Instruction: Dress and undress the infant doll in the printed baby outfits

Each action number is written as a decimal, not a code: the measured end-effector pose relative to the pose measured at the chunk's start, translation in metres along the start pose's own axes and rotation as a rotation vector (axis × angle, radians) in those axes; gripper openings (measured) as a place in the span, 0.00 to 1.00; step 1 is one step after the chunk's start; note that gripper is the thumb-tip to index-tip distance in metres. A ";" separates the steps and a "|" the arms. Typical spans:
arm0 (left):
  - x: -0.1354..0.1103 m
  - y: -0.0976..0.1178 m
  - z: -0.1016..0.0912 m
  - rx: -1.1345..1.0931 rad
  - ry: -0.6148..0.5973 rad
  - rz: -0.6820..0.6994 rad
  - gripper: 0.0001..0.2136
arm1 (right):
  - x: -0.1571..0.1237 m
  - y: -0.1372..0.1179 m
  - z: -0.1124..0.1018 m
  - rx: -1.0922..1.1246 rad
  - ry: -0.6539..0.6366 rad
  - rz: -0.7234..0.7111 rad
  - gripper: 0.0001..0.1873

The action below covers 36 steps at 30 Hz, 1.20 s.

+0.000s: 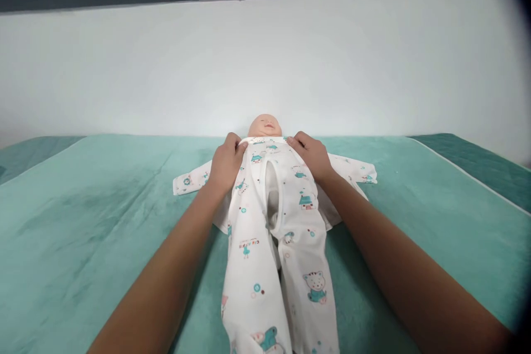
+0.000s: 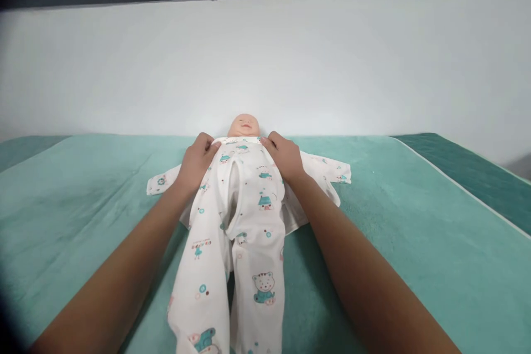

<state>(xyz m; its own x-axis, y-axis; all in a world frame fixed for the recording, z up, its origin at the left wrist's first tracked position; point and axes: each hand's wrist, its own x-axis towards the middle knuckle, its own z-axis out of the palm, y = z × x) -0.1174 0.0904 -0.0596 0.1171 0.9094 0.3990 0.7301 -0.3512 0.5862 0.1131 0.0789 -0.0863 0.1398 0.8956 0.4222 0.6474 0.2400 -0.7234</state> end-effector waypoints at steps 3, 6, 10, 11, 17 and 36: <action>-0.005 -0.004 0.008 -0.064 -0.002 0.029 0.12 | 0.005 0.004 0.007 0.046 0.006 0.023 0.19; -0.009 -0.007 0.009 -0.084 -0.032 0.018 0.14 | 0.005 0.008 0.008 0.171 -0.066 -0.033 0.17; -0.007 -0.009 0.002 -0.125 -0.102 0.012 0.14 | 0.004 0.009 0.002 0.234 -0.241 -0.041 0.20; -0.006 -0.010 0.000 -0.157 -0.129 0.014 0.14 | 0.004 0.009 0.001 0.235 -0.275 -0.034 0.21; -0.002 -0.017 0.000 -0.224 -0.099 -0.048 0.15 | 0.005 0.012 0.004 0.088 -0.159 0.007 0.22; -0.010 -0.030 0.009 -0.289 -0.091 0.166 0.17 | -0.016 0.014 0.008 0.232 -0.088 -0.260 0.18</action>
<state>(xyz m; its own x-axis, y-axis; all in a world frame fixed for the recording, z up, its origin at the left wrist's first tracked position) -0.1344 0.0937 -0.0871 0.2876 0.8462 0.4487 0.4765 -0.5328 0.6994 0.1138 0.0714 -0.1076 -0.0787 0.8198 0.5672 0.4640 0.5337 -0.7070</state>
